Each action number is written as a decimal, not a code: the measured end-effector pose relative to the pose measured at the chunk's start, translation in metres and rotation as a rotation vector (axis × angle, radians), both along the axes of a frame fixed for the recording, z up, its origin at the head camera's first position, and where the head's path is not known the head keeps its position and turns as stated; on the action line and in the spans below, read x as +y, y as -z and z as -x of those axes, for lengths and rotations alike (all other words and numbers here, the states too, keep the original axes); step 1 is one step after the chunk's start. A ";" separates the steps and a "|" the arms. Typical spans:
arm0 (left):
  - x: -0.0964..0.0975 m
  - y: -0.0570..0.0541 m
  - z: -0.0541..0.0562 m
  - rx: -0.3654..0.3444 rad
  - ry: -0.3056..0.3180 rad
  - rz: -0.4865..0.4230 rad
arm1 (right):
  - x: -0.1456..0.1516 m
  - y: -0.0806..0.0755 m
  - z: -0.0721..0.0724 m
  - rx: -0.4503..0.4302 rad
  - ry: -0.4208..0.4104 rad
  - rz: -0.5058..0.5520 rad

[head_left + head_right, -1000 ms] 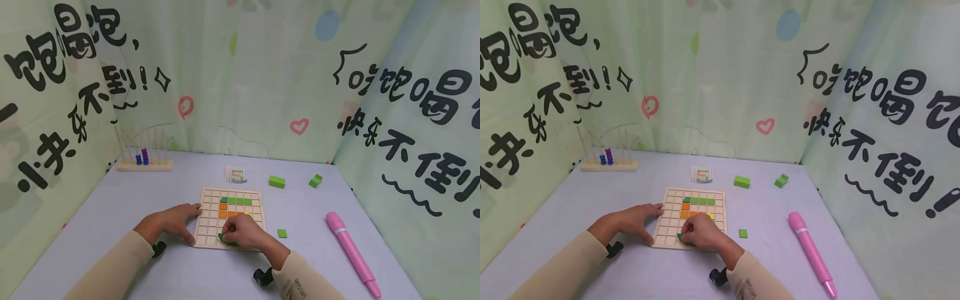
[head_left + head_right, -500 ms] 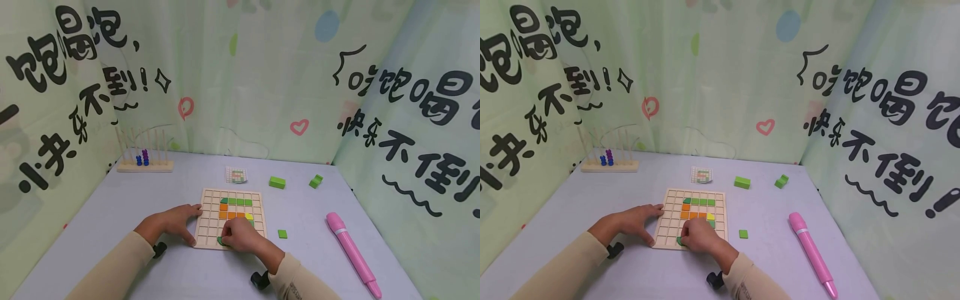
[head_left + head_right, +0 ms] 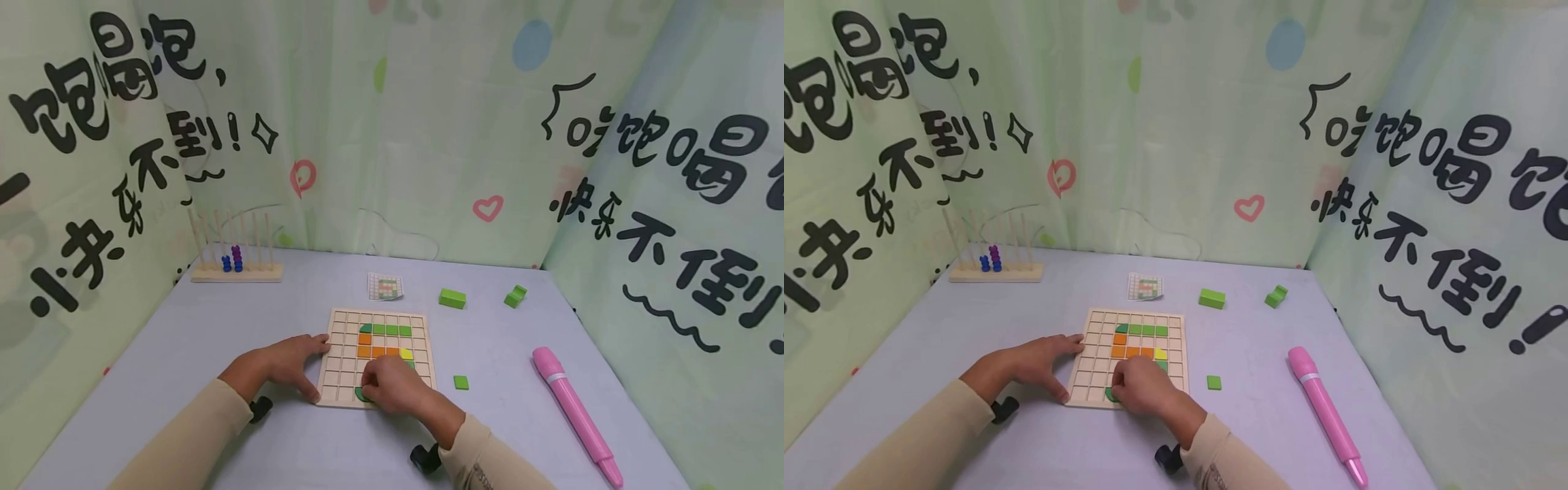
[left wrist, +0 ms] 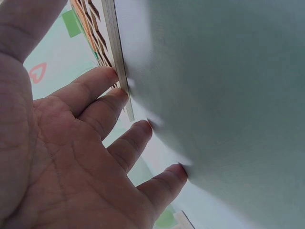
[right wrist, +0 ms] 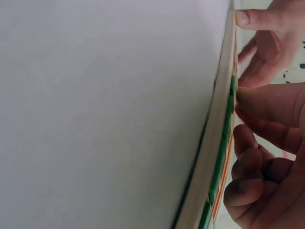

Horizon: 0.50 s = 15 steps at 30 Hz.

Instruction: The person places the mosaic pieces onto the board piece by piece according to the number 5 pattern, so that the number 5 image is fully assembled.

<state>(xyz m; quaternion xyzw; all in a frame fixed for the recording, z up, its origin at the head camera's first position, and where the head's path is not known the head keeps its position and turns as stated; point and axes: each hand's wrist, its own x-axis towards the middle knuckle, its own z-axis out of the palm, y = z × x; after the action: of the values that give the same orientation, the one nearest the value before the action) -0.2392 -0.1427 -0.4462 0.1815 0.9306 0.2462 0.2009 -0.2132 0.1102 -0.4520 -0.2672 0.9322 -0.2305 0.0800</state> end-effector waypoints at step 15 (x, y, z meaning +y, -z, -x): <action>0.003 0.002 -0.001 0.008 -0.023 0.027 | 0.092 -0.007 0.017 -0.245 0.177 0.190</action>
<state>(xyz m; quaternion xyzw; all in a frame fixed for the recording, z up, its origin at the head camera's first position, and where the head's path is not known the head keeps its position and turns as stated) -0.2387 -0.1398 -0.4481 0.1692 0.9366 0.2352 0.1970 -0.2302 0.2024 -0.4455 -0.1602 0.9095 -0.3546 0.1465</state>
